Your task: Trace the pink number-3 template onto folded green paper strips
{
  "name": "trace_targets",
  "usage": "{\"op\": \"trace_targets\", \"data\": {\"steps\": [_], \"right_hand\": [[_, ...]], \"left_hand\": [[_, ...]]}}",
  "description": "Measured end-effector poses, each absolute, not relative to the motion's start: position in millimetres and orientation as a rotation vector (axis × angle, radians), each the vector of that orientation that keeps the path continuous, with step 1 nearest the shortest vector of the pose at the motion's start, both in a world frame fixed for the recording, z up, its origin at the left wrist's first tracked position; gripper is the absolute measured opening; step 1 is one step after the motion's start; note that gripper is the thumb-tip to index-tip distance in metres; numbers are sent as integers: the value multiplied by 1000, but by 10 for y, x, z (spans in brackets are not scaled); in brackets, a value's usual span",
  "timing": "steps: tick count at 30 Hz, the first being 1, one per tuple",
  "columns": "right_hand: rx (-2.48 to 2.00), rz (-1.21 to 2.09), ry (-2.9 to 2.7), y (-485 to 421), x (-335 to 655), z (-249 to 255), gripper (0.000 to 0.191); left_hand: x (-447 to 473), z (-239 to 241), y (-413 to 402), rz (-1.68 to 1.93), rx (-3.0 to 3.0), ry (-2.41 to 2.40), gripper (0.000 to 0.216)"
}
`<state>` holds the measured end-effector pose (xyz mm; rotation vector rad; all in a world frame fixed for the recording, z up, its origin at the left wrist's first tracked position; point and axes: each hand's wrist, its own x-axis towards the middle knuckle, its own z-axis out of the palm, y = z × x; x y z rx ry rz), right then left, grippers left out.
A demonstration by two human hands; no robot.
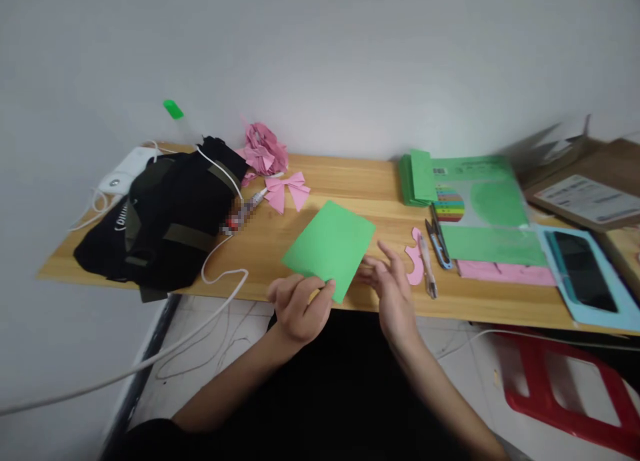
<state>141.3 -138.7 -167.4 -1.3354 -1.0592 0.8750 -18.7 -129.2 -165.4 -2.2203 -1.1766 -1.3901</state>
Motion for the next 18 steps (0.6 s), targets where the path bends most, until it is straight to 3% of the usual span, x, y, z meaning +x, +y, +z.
{"op": "trace_targets", "data": {"steps": [2, 5, 12, 14, 18], "right_hand": [[-1297, 1102, -981, -1326, 1420, -1662, 43], [-1307, 1148, -1097, -1216, 1487, -1636, 46], [-1287, 1303, -1634, -684, 1844, -1471, 18], [-1297, 1159, -2075, -510, 1880, -1457, 22], [-1365, 1043, -2202, -337, 1850, -1511, 25]], "left_hand": [[-126, -1698, -1318, -1357, -2226, -1189, 18], [-81, -1690, -1399, -1279, -2269, -1186, 19], [-371, -1407, -1269, -1102, -2759, -958, 25], [-404, -1456, -1058, -920, -2918, -1021, 28], [-353, -1695, -738, -632, -3045, -1126, 52]]}}
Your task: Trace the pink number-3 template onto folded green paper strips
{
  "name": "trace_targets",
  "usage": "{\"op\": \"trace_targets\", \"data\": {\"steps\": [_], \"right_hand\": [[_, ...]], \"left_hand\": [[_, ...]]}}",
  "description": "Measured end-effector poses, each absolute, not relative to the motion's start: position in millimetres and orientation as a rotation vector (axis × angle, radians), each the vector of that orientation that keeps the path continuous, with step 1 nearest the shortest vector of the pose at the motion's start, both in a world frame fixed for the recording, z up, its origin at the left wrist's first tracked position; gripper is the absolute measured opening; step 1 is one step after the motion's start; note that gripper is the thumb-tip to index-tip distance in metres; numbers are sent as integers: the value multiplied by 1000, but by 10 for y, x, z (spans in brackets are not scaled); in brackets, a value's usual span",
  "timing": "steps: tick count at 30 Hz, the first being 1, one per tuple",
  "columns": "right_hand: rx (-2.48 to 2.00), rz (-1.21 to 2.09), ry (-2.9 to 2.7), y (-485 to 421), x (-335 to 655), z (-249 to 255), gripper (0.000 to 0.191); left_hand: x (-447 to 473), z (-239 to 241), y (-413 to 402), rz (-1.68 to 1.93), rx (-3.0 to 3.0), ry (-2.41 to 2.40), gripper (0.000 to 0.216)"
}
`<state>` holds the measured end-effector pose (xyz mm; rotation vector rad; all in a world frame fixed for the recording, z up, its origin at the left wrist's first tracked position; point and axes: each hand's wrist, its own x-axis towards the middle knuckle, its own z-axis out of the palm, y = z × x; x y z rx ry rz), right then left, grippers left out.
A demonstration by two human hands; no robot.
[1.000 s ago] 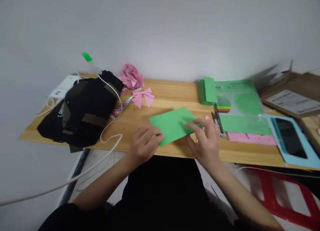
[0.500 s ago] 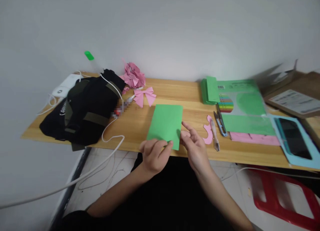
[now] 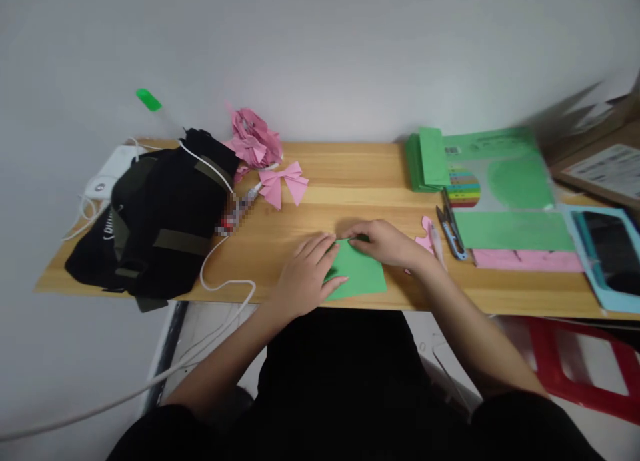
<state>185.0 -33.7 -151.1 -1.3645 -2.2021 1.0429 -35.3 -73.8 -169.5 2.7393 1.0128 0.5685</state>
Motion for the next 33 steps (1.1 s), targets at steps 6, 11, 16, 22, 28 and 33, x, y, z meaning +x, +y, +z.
{"op": "trace_targets", "data": {"steps": [6, 11, 16, 22, 28, 33], "right_hand": [[-1539, 733, -2198, -581, 1926, -1585, 28], [-1724, 701, -1576, -1054, 2111, -1564, 28], [-1645, 1046, -1166, -1468, 2176, -1554, 21], [-1659, 1010, -1295, -1639, 2159, -1625, 19], [-1567, 615, -2040, -1524, 2155, -1621, 40], [-1467, 529, -2115, -1338, 2184, -1683, 26]], "left_hand": [[-355, -1854, -739, 190, 2724, 951, 84], [-388, -1844, -783, 165, 2751, 887, 103], [-390, -1777, -836, 119, 2767, 817, 84], [-406, -1695, -816, 151, 2714, 779, 66], [-416, -1625, -742, 114, 2667, 723, 52], [-475, -1548, -711, 307, 2617, 770, 36]]}}
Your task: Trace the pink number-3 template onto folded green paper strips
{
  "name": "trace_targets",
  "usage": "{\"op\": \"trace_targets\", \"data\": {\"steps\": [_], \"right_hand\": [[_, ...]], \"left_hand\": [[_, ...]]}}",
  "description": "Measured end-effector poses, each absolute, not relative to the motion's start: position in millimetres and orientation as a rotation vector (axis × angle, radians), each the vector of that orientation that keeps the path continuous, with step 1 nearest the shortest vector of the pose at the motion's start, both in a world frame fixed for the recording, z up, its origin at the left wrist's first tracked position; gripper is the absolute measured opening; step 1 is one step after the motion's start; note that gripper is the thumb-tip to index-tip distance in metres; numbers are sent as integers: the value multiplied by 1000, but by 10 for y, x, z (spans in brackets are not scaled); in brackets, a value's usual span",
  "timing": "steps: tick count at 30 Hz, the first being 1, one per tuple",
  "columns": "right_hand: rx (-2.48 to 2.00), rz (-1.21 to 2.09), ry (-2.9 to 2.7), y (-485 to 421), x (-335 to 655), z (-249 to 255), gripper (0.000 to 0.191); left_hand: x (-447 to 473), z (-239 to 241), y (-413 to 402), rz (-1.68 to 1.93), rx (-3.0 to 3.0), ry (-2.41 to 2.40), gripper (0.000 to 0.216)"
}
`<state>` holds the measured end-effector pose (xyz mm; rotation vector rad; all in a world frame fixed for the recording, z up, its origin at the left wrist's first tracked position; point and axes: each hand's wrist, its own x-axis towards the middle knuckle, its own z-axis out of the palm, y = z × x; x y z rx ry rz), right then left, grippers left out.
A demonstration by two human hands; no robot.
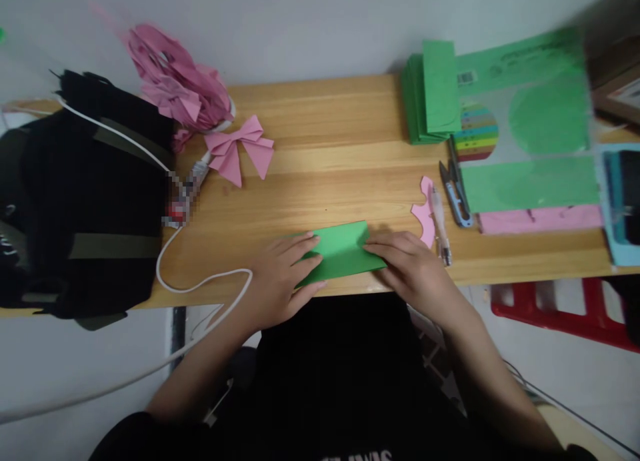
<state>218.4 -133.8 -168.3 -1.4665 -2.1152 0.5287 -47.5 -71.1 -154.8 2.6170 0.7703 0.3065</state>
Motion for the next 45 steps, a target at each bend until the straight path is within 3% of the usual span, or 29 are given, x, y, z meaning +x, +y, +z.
{"op": "trace_targets", "data": {"steps": [6, 12, 18, 23, 29, 35, 45], "right_hand": [[-1547, 643, -1893, -1233, 2135, -1691, 14], [-1757, 681, -1535, -1239, 1975, -1778, 26], [-1776, 672, -1550, -1221, 1963, -1780, 9], [-1723, 761, -1571, -1185, 2033, -1714, 10], [-1697, 763, -1490, -1249, 2032, -1770, 31], [-1681, 599, -1319, -1434, 1957, -1810, 27], [-1595, 289, -1639, -1507, 1868, -1829, 26]], "left_hand": [[-531, -1520, -688, 509, 2518, 1059, 22], [-364, -1530, -619, 615, 2469, 1375, 46], [-174, -1300, -589, 791, 2693, 1420, 26], [98, -1371, -654, 570, 3042, 1034, 35], [205, -1696, -664, 307, 3088, 897, 37], [139, -1777, -627, 279, 3041, 761, 40], [162, -1770, -660, 358, 3056, 751, 35]]}}
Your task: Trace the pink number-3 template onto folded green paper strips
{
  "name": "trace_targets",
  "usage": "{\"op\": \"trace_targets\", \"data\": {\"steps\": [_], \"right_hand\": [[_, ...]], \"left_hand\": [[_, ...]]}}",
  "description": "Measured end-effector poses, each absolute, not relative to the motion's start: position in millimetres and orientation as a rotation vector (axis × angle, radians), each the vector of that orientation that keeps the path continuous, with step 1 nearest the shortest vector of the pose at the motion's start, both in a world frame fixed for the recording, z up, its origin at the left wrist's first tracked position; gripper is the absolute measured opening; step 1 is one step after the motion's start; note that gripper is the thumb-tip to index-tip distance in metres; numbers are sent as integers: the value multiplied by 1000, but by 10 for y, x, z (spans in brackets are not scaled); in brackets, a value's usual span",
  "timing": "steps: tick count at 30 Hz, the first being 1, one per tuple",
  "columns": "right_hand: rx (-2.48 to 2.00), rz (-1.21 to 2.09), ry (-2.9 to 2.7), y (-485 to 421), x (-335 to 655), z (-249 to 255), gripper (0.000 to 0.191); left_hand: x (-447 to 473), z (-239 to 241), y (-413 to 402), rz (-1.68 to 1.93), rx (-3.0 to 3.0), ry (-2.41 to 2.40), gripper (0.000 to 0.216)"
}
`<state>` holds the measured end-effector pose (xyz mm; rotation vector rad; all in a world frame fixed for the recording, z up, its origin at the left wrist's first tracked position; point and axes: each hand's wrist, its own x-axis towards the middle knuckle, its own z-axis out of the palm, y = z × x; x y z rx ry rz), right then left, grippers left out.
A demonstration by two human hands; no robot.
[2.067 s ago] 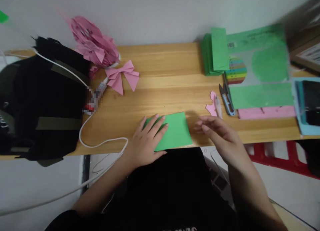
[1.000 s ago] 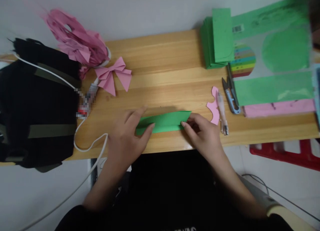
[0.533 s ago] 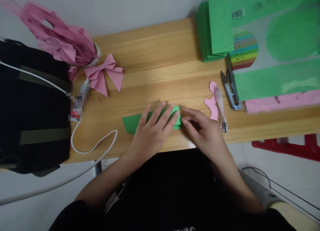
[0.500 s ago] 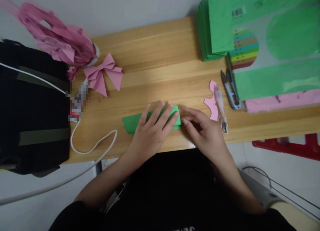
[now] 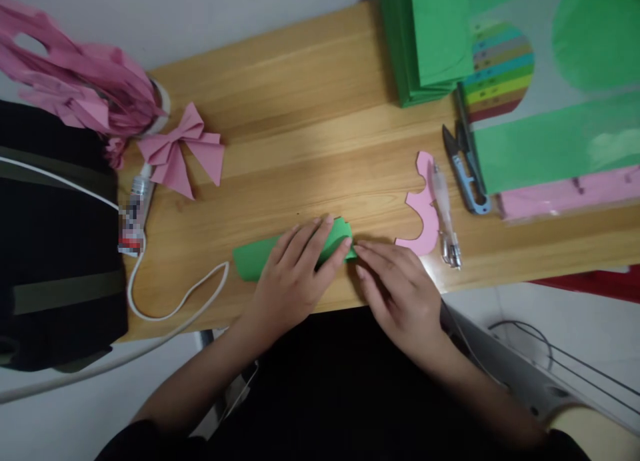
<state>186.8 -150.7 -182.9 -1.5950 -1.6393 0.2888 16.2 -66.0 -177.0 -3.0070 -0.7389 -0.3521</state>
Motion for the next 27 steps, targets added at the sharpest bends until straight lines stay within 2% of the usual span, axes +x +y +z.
{"op": "trace_targets", "data": {"steps": [3, 7, 14, 18, 21, 24, 27], "right_hand": [[-1632, 402, -1593, -1476, 1851, -1802, 24], [-1748, 710, -1372, -1386, 1883, -1718, 22], [-1715, 1050, -1424, -1151, 2069, -1643, 35], [-1692, 989, -1582, -1141, 2135, -1641, 24], [-1586, 896, -1741, -1178, 2163, -1647, 22], [-1543, 838, -1860, -1203, 2170, -1646, 30], [-1545, 781, -1951, -1207, 2163, -1643, 50]], "left_hand": [[174, -1767, -673, -338, -2996, -801, 35], [188, -1759, -689, -367, -2954, -844, 35], [251, -1680, -758, -444, -2891, -1001, 40], [277, -1518, -820, -502, -2769, -1164, 33], [255, -1407, -849, -466, -2867, -1194, 8], [229, -1356, -850, -246, -3033, -1094, 16], [234, -1344, -835, -73, -3078, -1031, 22]]}}
